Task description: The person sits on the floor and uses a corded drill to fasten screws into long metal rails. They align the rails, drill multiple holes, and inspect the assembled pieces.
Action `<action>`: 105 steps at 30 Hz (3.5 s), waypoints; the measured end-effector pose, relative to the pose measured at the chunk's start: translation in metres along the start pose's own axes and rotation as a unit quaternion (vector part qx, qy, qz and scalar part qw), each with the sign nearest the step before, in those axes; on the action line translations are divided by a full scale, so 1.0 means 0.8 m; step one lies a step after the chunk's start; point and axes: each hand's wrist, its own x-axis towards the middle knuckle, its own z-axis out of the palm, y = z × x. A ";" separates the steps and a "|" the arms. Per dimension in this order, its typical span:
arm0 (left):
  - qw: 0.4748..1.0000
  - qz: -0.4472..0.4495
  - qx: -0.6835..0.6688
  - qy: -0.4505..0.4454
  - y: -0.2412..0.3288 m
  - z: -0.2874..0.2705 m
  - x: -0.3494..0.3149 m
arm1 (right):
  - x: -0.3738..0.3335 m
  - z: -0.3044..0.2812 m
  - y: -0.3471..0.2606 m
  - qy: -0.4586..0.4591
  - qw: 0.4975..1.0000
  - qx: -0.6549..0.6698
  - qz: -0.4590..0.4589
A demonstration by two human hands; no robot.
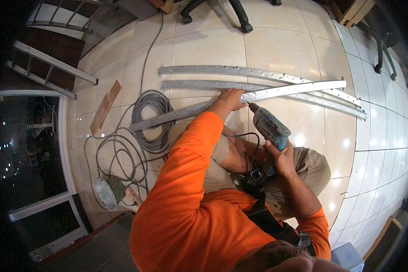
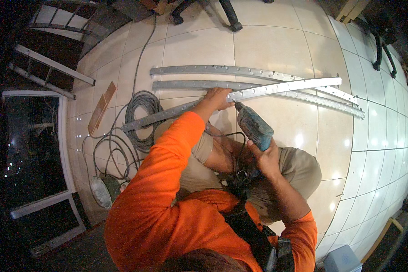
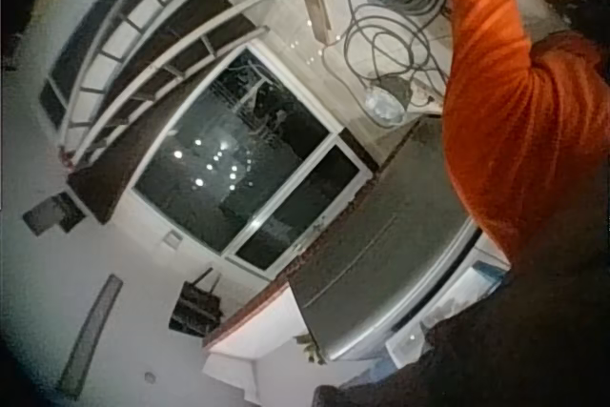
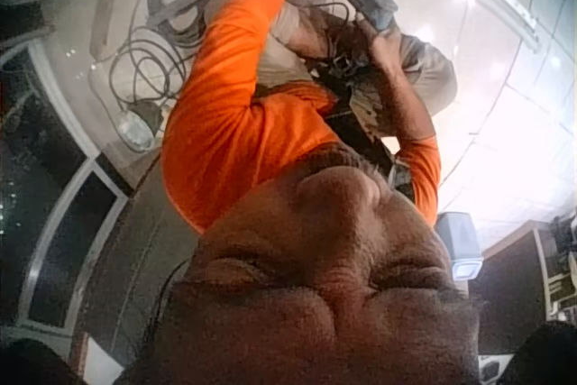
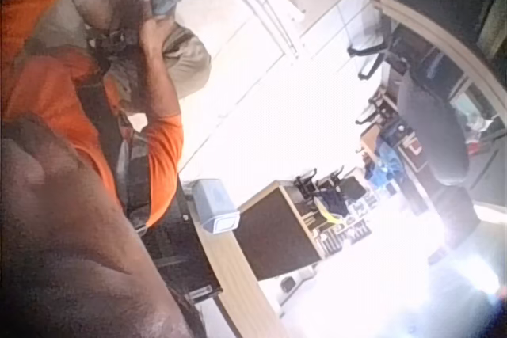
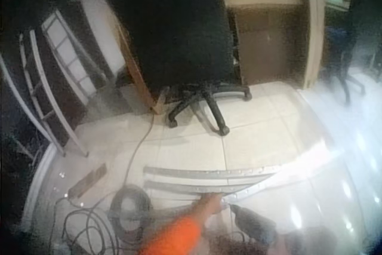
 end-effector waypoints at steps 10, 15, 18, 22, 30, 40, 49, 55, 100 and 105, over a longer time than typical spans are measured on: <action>0.999 0.008 -0.005 0.044 0.004 0.004 -0.008 | 0.004 -0.004 0.015 0.005 0.999 -0.051 -0.009; 1.000 -0.008 -0.018 -0.007 0.005 -0.007 -0.006 | 0.007 -0.004 0.019 -0.003 0.999 -0.032 -0.013; 1.000 0.000 -0.013 0.007 0.001 0.000 -0.005 | 0.003 -0.001 0.011 -0.006 1.000 -0.015 0.000; 1.000 -0.011 -0.016 0.004 0.008 -0.006 -0.008 | 0.003 0.000 0.011 -0.001 1.000 0.009 0.002; 1.000 -0.005 -0.026 0.005 0.004 -0.003 -0.008 | 0.004 0.000 0.012 0.006 0.999 -0.024 -0.021; 1.000 0.005 -0.018 0.019 0.005 -0.005 -0.010 | 0.002 0.002 0.009 0.007 1.000 -0.019 -0.024; 1.000 0.008 -0.017 0.011 0.003 -0.004 -0.009 | 0.000 0.001 0.002 0.007 0.999 -0.039 -0.014; 1.000 0.011 -0.015 0.003 0.000 -0.002 -0.005 | 0.002 0.002 0.006 0.007 0.999 -0.028 -0.022; 1.000 0.010 -0.003 -0.014 -0.007 0.008 0.003 | 0.002 0.002 0.006 -0.014 0.996 -0.050 -0.076; 0.997 0.014 -0.073 -0.006 -0.009 0.006 0.000 | -0.004 -0.003 -0.001 -0.005 0.999 -0.012 -0.030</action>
